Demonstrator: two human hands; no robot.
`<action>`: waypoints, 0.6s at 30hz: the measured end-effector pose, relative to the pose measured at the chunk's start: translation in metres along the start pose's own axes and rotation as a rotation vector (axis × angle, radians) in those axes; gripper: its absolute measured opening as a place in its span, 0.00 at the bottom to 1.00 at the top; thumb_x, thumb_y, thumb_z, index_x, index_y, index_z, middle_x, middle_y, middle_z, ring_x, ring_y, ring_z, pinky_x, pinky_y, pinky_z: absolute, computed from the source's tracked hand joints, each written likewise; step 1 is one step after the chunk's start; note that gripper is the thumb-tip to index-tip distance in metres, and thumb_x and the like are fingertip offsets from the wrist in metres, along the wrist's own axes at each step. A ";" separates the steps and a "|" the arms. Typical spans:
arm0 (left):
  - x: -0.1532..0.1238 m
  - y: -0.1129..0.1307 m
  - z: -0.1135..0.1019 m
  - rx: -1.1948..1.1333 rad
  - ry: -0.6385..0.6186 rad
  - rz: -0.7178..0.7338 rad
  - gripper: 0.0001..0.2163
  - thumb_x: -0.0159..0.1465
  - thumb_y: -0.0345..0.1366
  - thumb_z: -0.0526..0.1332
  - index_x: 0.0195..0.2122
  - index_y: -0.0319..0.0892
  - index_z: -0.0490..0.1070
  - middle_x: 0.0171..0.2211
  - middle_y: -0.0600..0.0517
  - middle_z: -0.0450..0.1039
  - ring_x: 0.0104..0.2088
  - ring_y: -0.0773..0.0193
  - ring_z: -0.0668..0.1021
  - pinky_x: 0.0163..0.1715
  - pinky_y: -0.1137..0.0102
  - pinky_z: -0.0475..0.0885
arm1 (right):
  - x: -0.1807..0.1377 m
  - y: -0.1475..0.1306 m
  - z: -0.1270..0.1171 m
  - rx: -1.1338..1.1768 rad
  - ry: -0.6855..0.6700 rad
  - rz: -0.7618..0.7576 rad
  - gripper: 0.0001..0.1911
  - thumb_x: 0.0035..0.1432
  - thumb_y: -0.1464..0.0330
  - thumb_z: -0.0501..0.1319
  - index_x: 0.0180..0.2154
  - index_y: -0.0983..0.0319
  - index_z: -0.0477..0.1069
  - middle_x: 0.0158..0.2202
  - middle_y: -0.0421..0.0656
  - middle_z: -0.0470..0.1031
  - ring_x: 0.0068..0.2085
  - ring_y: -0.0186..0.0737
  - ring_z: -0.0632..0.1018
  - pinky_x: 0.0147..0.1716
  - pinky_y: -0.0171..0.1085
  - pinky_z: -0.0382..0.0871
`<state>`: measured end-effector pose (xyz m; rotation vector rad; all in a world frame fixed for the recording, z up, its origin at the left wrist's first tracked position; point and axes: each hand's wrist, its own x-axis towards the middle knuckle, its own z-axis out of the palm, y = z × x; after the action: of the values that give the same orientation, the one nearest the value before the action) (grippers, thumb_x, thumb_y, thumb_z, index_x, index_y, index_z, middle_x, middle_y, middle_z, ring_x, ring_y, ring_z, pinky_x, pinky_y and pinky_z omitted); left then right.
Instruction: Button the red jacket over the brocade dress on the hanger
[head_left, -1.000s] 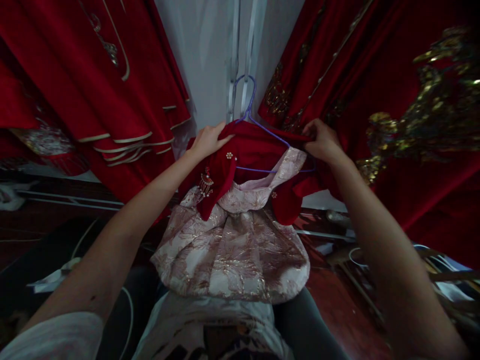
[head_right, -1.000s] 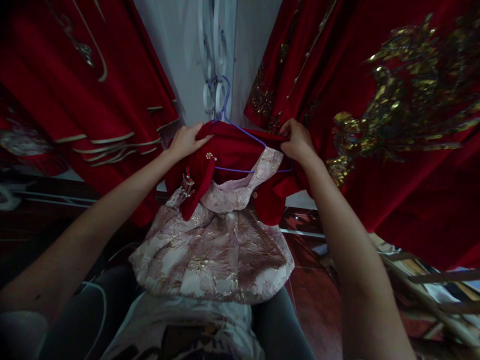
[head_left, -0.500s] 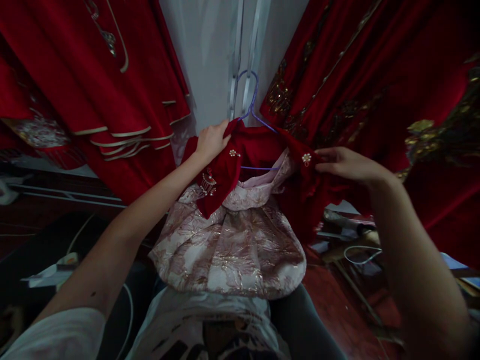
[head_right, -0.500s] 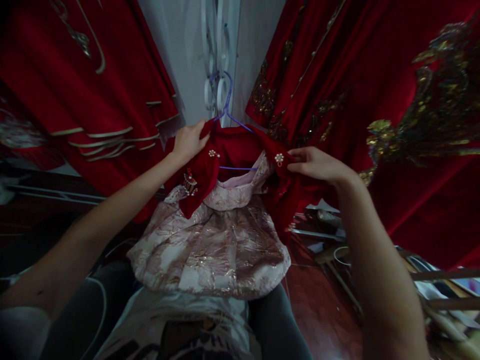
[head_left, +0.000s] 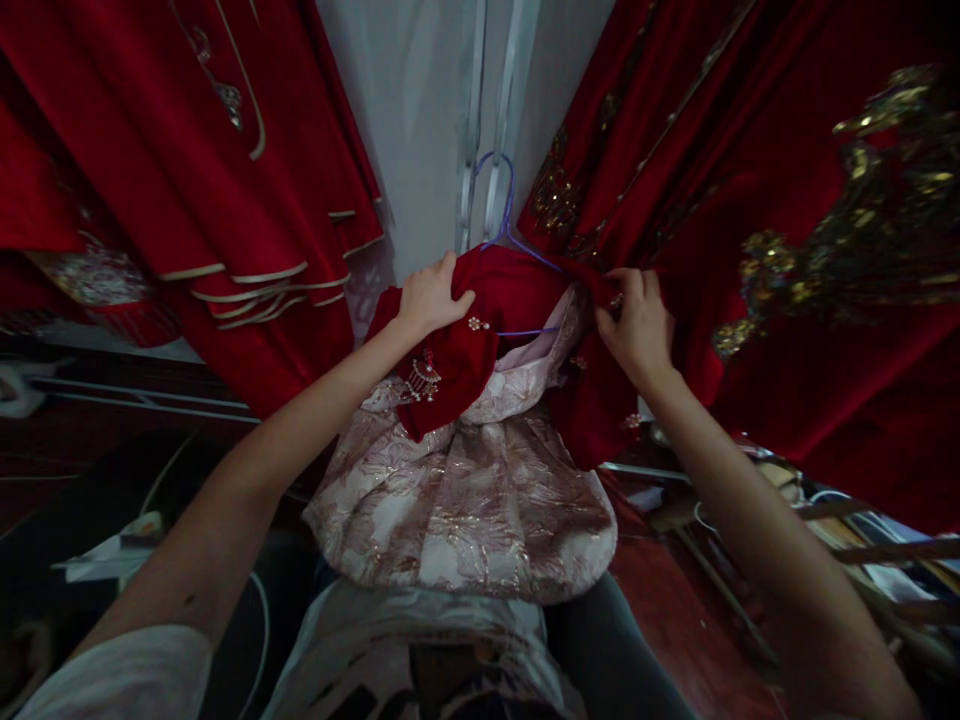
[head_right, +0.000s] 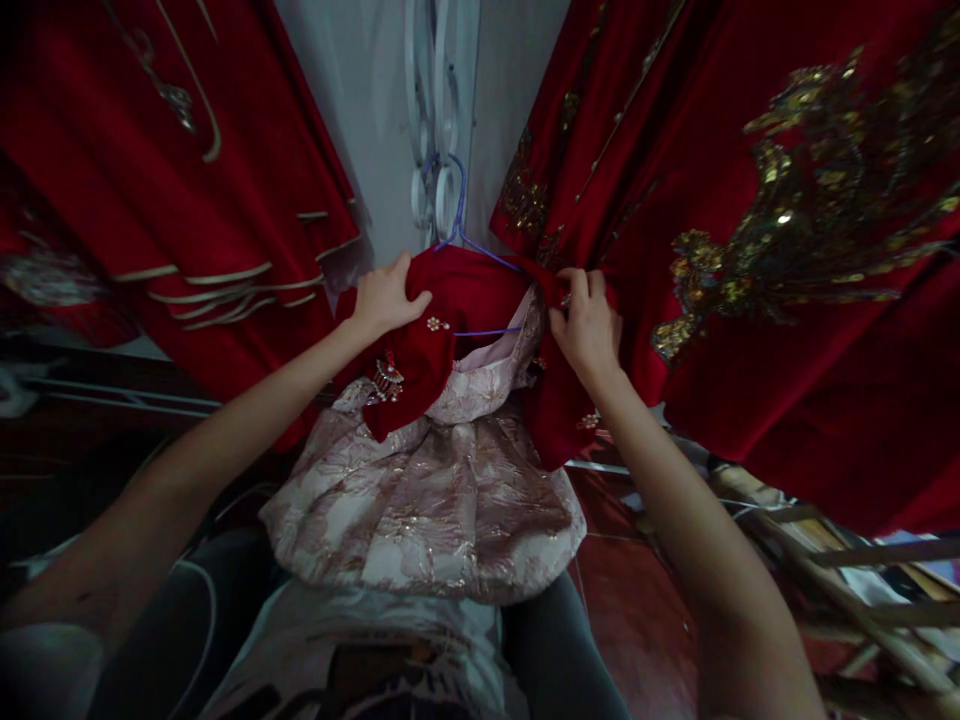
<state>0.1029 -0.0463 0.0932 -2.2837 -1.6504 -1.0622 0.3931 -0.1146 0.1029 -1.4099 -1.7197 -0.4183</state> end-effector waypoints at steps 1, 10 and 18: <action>0.000 0.000 0.000 0.003 0.005 0.003 0.24 0.60 0.46 0.59 0.53 0.38 0.61 0.43 0.39 0.74 0.48 0.45 0.74 0.48 0.59 0.66 | 0.005 0.001 -0.001 0.022 0.022 0.007 0.14 0.58 0.63 0.57 0.45 0.60 0.67 0.42 0.52 0.71 0.41 0.51 0.74 0.39 0.46 0.68; -0.005 0.007 -0.002 -0.020 0.019 0.024 0.27 0.60 0.46 0.60 0.56 0.36 0.59 0.46 0.37 0.72 0.49 0.44 0.74 0.48 0.58 0.67 | 0.020 -0.015 0.034 0.371 -0.187 0.091 0.27 0.60 0.44 0.48 0.24 0.58 0.60 0.21 0.38 0.61 0.25 0.37 0.65 0.27 0.36 0.57; -0.008 0.007 -0.012 0.001 -0.030 -0.025 0.28 0.59 0.45 0.60 0.57 0.35 0.57 0.51 0.34 0.68 0.54 0.40 0.71 0.53 0.54 0.64 | -0.021 -0.091 0.060 0.505 -0.504 -0.159 0.19 0.64 0.50 0.48 0.31 0.57 0.61 0.25 0.37 0.65 0.26 0.37 0.68 0.29 0.35 0.59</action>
<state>0.1022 -0.0607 0.0989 -2.2960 -1.6945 -1.0368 0.2859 -0.1133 0.0738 -1.0581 -2.1524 0.3088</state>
